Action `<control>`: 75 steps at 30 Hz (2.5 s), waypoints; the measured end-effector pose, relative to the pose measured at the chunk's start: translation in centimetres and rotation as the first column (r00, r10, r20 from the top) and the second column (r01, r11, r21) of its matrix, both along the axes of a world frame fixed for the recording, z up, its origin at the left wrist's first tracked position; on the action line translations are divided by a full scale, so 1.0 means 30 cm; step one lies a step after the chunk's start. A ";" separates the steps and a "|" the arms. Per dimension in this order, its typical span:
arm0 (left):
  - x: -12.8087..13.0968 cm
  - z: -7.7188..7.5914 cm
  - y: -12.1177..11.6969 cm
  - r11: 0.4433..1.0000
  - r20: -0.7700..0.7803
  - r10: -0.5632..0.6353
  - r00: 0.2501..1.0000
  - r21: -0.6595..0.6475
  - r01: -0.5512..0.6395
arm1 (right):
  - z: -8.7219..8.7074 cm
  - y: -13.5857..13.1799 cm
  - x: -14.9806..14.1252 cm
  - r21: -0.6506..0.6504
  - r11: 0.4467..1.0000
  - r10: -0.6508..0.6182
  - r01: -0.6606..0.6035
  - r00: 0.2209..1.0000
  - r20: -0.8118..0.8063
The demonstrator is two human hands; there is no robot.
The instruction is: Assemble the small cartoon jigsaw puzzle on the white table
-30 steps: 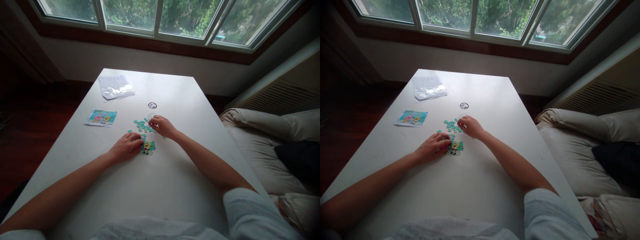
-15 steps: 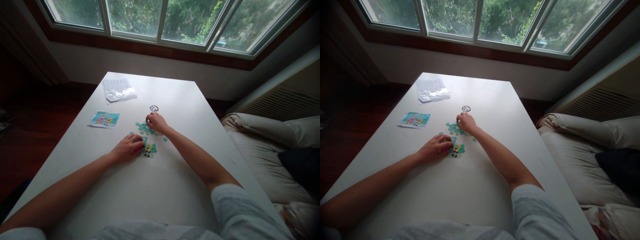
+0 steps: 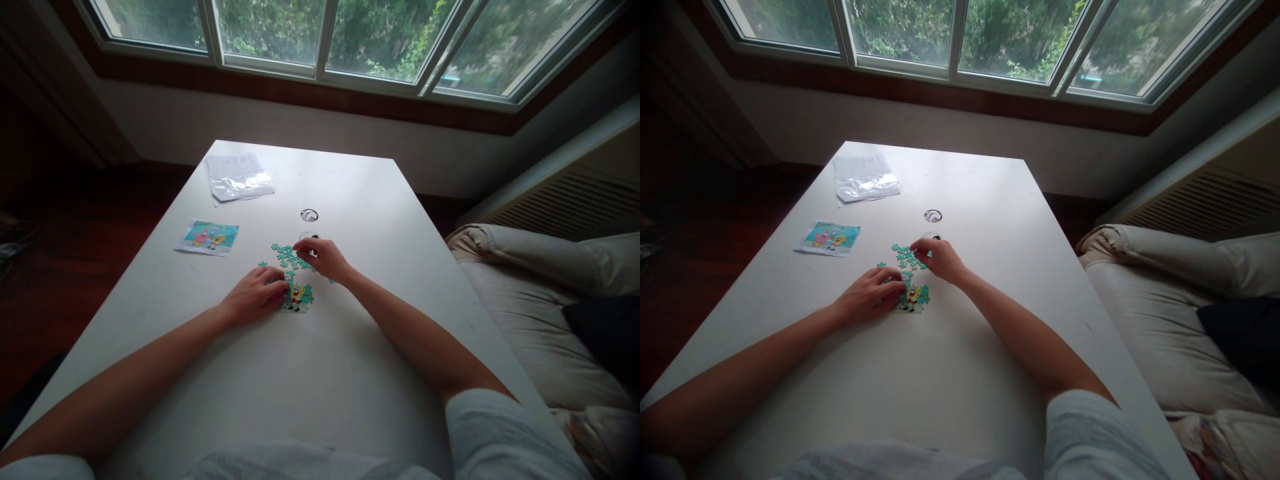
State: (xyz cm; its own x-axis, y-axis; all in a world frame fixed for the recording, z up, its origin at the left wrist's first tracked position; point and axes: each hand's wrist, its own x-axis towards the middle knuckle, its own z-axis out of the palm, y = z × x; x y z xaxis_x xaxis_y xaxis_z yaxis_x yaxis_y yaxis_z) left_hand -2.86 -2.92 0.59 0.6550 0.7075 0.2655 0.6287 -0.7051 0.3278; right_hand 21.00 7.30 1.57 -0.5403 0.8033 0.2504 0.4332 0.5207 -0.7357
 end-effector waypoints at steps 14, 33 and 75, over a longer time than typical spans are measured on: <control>-0.004 -0.003 0.005 1.000 -0.010 0.004 1.000 -0.022 -0.005 | -0.039 -0.133 0.075 -0.215 0.975 0.049 -0.061 0.997 -0.058; -0.006 -0.010 0.006 0.999 -0.015 0.003 1.000 -0.032 -0.003 | -0.069 -0.130 0.065 0.099 0.995 0.014 -0.033 0.982 0.187; 0.001 -0.009 0.008 1.000 0.007 0.002 1.000 -0.026 -0.002 | -0.056 -0.166 0.057 0.169 0.984 -0.105 0.050 0.937 0.333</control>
